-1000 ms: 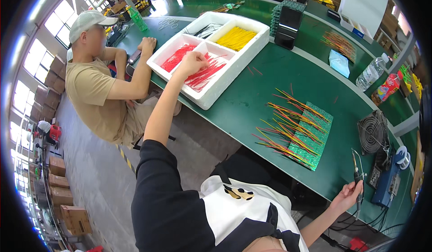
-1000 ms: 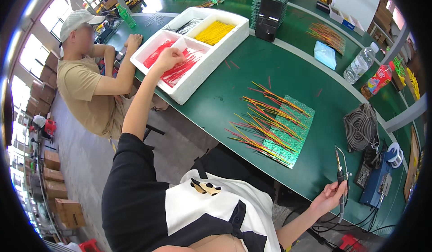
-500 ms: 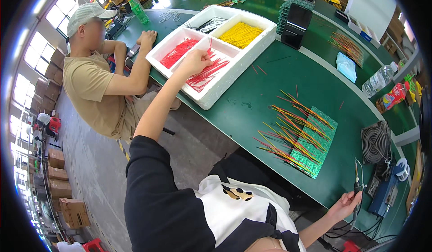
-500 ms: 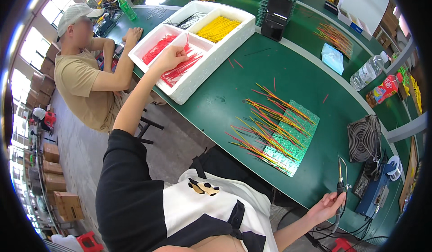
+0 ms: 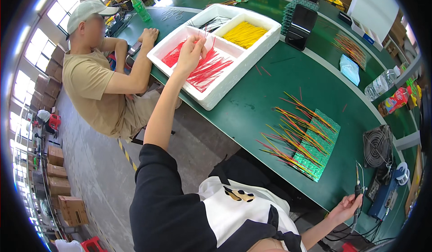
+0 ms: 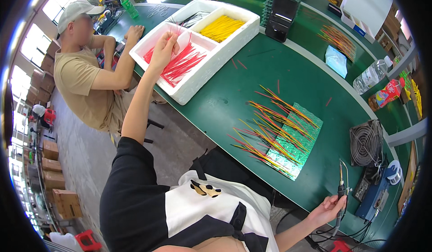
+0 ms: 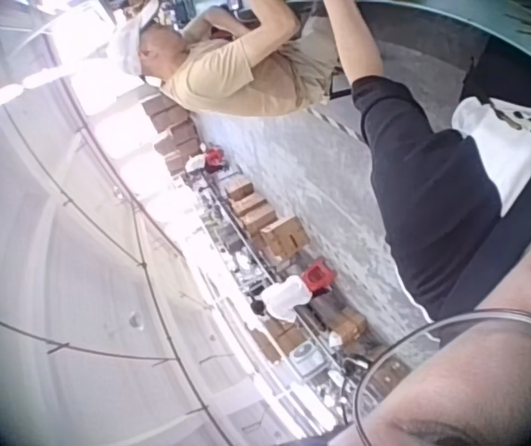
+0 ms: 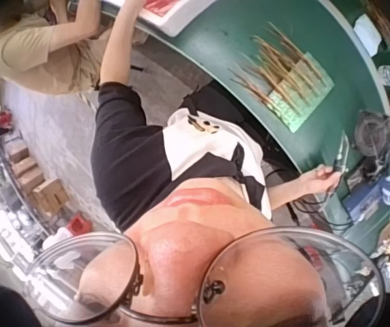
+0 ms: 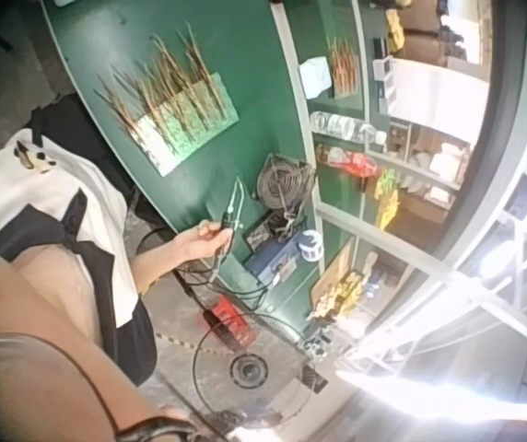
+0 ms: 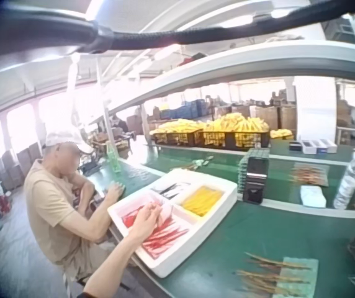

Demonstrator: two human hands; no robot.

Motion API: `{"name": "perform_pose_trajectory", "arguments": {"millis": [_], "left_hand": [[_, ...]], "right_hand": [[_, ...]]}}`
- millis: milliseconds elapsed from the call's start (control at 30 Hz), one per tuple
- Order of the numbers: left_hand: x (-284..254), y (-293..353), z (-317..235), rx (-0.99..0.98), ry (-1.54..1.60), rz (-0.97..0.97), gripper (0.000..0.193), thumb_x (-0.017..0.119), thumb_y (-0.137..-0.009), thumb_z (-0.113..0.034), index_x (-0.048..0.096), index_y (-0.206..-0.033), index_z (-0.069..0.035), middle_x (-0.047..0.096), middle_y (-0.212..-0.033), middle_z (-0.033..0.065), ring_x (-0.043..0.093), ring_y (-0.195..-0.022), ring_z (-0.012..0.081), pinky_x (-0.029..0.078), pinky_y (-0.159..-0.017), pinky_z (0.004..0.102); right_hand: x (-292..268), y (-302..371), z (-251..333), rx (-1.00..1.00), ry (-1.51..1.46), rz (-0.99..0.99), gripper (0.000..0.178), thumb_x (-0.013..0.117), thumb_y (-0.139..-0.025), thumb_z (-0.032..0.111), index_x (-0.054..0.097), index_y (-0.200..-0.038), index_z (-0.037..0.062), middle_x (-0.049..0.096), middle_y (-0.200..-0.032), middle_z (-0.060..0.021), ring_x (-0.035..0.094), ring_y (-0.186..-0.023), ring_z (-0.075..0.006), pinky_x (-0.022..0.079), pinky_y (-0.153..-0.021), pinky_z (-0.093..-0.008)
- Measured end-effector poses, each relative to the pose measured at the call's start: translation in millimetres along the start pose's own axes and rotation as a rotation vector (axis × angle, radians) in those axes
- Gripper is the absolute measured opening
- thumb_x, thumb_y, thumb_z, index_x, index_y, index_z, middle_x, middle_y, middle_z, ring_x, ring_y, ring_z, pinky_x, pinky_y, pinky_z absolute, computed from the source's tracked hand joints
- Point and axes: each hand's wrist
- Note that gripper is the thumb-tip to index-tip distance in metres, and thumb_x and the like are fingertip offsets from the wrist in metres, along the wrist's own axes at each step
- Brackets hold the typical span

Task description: The person solders wires onto a circuit board using a soldering iron, sets the board aside, and then places new wires onto another circuit board and solders them.

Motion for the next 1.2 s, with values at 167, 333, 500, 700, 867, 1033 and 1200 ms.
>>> {"name": "perform_pose_trajectory", "arguments": {"millis": [167,333,500,700,867,1033,1200], "left_hand": [[-1,-2,5,-0.089,-0.132,0.018,0.027,0.057,-0.087,-0.024,0.050,-0.093,0.001,0.060,-0.074,0.0127,0.054,-0.064,0.0155,0.045,-0.064,0.0281],[6,0,5,-0.023,-0.804,0.018,0.035,0.070,-0.074,-0.026,0.060,-0.095,0.001,0.063,-0.089,0.0222,0.062,-0.088,0.0330,0.048,-0.078,0.0372],[4,-9,8,-0.037,-0.807,0.133,0.024,0.070,-0.073,-0.024,0.069,-0.086,-0.003,0.066,-0.083,0.0176,0.064,-0.079,0.0285,0.049,-0.075,0.0363],[-1,-12,7,-0.110,-0.459,-0.020,0.023,0.066,-0.077,-0.025,0.070,-0.087,-0.005,0.066,-0.075,0.0122,0.061,-0.071,0.0180,0.046,-0.067,0.0300],[20,-1,-19,-0.019,0.025,-0.041,0.015,0.055,-0.086,-0.015,0.062,-0.081,-0.003,0.058,-0.072,0.0001,0.049,-0.063,0.0084,0.039,-0.059,0.0234],[79,47,-104,-0.049,0.250,0.309,0.018,0.052,-0.092,-0.023,0.057,-0.086,-0.007,0.032,-0.055,-0.0107,0.025,-0.047,-0.0011,0.016,-0.042,0.0181],[179,58,-126,0.090,0.378,0.655,0.012,0.050,-0.092,-0.018,0.049,-0.094,-0.006,0.039,-0.056,-0.0072,0.032,-0.047,-0.0002,0.024,-0.044,0.0166]], "right_hand": [[1,1,2,-0.004,0.012,-0.004,0.018,0.052,-0.092,0.020,0.050,-0.081,0.0058,0.044,-0.062,-0.0001,0.034,-0.049,-0.0026,0.026,-0.043,-0.0175],[4,3,2,0.011,0.017,-0.029,0.020,0.052,-0.093,0.020,0.048,-0.078,0.0065,0.043,-0.062,-0.0004,0.033,-0.048,-0.0035,0.026,-0.044,-0.0182],[4,4,3,0.010,0.022,-0.010,0.020,0.052,-0.093,0.020,0.048,-0.078,0.0066,0.044,-0.062,-0.0005,0.033,-0.048,-0.0036,0.027,-0.045,-0.0186],[3,4,0,0.011,-0.005,0.003,0.020,0.052,-0.093,0.020,0.048,-0.078,0.0067,0.046,-0.064,-0.0010,0.034,-0.049,-0.0036,0.028,-0.046,-0.0185],[-9,3,2,0.015,-0.076,0.010,0.016,0.052,-0.093,0.017,0.051,-0.083,0.0051,0.046,-0.064,-0.0009,0.036,-0.050,-0.0038,0.030,-0.045,-0.0176],[4,-7,-2,0.130,-0.146,-0.007,0.010,0.053,-0.092,0.015,0.053,-0.088,0.0050,0.048,-0.063,-0.0005,0.038,-0.049,-0.0037,0.030,-0.043,-0.0177],[28,-12,28,0.100,-0.028,0.077,0.009,0.053,-0.091,0.015,0.054,-0.090,0.0064,0.048,-0.061,0.0003,0.036,-0.045,-0.0040,0.029,-0.044,-0.0198]]}}
Point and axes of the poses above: each hand's wrist, its own y-axis away from the middle knuckle, its own x-axis out of the palm, z = x × y
